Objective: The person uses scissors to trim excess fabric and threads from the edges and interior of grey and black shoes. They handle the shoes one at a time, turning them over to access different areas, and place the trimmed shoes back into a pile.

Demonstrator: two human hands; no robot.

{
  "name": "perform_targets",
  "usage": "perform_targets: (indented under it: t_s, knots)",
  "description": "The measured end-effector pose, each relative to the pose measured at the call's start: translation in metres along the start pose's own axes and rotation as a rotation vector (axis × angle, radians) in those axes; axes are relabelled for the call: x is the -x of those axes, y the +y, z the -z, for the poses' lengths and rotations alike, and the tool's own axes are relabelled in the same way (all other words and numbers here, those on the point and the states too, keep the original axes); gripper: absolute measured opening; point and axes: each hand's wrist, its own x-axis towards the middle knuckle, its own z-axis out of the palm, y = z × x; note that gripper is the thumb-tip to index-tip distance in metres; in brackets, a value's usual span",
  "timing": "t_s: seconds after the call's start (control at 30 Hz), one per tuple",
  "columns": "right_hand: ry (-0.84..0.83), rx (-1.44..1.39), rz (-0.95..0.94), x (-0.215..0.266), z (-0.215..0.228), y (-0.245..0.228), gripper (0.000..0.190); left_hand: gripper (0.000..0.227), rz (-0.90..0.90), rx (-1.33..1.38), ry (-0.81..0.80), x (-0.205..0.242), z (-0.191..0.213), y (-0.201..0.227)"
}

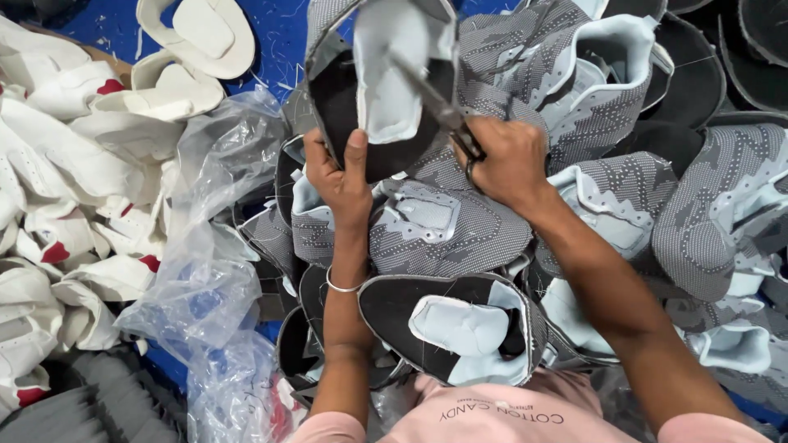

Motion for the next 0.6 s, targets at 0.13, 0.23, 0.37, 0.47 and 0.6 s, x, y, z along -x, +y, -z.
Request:
perform_targets:
  t_s: [0.13, 0.23, 0.37, 0.47, 0.6]
  knots:
    - [-0.032, -0.562, -0.151, 0.002, 0.019, 0.004, 0.019, 0.019, 0.074, 0.121, 0.067, -0.005, 0.002, -0.007]
    - [0.208, -0.989, -0.393, 0.005, 0.014, 0.015, 0.031, 0.017, 0.082, 0.169, 0.067, -0.009, 0.007, -0.002]
    - [0.256, -1.186, -0.254, 0.004, 0.009, 0.03, 0.05, 0.021, 0.173, 0.171, -0.257, -0.005, 0.021, -0.017]
    - [0.174, -1.12, -0.37, 0.001, 0.015, 0.029, 0.054, 0.022, 0.158, -0.062, -0.344, -0.007, 0.012, -0.013]
    - [0.186, -1.025, -0.543, -0.001, 0.005, 0.028, 0.057, 0.036, -0.387, -0.811, -0.032, -0.013, -0.009, 0.017]
